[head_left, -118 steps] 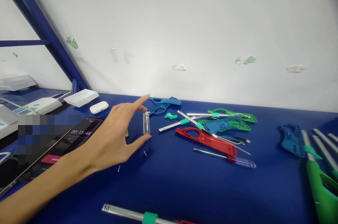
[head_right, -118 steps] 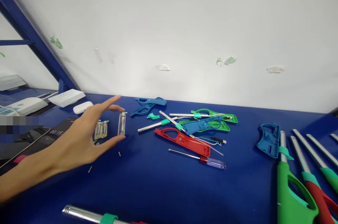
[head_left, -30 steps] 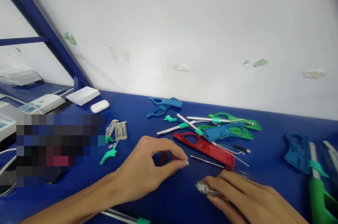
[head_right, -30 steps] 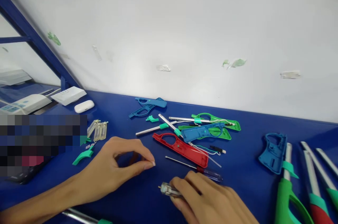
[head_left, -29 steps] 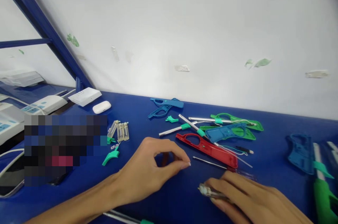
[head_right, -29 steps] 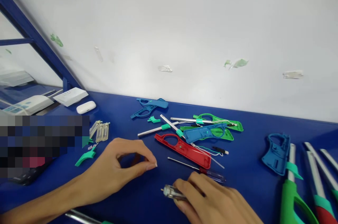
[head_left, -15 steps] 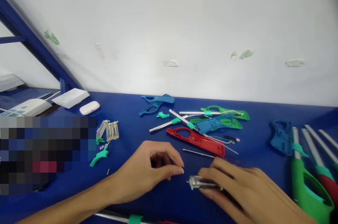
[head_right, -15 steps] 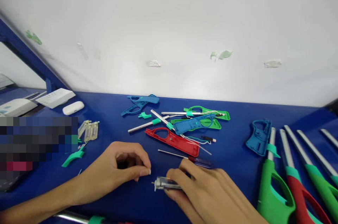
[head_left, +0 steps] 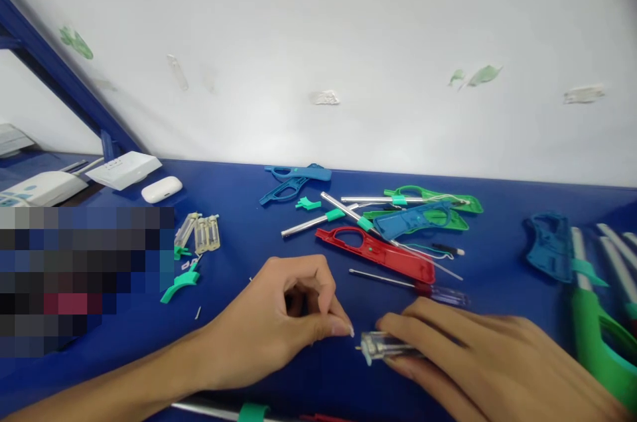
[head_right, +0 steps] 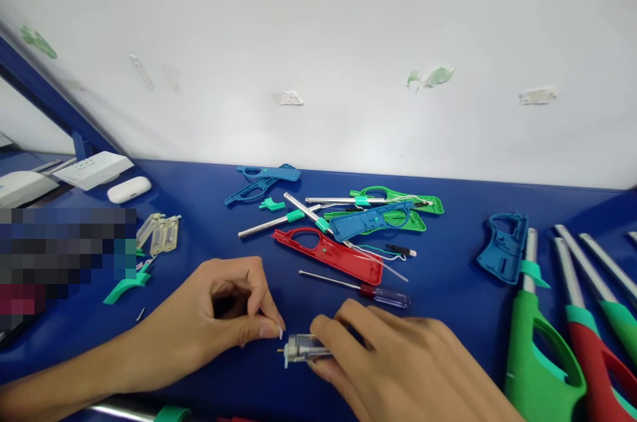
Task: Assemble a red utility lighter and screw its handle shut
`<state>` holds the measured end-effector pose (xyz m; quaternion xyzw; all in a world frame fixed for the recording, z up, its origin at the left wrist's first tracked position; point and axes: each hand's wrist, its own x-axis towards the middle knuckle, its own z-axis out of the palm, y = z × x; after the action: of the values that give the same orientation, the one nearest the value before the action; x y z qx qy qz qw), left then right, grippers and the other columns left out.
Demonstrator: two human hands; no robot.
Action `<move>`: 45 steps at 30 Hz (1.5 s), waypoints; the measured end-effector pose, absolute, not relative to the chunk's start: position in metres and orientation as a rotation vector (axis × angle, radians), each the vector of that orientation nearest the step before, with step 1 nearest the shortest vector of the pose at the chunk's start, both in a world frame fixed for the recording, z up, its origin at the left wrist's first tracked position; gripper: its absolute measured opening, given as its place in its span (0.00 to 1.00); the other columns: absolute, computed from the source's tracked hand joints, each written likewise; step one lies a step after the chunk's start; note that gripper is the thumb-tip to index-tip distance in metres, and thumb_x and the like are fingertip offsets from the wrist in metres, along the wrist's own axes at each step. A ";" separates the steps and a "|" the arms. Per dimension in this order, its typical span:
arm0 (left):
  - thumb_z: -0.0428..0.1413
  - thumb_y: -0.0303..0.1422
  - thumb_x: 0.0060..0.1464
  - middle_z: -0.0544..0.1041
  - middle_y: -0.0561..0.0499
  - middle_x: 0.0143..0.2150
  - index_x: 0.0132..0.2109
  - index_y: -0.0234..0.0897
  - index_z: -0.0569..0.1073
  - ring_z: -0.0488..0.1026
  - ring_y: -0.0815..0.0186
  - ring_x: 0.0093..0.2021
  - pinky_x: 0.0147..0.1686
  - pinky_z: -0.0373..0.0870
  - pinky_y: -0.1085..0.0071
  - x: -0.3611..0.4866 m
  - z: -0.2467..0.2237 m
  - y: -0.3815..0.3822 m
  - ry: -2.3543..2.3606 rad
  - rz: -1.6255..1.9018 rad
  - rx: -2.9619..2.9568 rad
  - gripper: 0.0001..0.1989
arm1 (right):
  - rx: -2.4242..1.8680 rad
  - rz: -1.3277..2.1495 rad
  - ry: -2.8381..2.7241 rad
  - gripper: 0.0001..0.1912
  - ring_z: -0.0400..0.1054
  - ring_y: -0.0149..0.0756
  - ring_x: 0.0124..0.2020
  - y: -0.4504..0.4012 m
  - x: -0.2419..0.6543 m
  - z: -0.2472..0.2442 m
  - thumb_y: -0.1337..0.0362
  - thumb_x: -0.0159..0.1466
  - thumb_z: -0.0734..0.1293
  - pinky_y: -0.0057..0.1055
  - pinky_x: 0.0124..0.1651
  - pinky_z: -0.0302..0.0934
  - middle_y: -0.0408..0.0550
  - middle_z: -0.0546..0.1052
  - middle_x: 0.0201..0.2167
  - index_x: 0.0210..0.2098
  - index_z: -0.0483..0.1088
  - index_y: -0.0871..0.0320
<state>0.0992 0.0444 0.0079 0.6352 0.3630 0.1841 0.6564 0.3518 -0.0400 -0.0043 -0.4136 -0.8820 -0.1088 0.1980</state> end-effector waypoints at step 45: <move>0.64 0.20 0.50 0.76 0.56 0.28 0.25 0.41 0.51 0.66 0.72 0.27 0.28 0.59 0.72 0.106 0.009 0.037 0.667 0.511 1.448 0.27 | -1.225 -0.127 -2.435 0.20 0.86 0.40 0.34 -0.051 0.346 -0.011 0.71 0.74 0.57 0.36 0.31 0.80 0.38 0.88 0.42 0.50 0.79 0.50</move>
<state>0.1060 0.0371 0.0086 0.6424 0.2959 0.2268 0.6696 0.3458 -0.0508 -0.0114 -0.4393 -0.8734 -0.0457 0.2052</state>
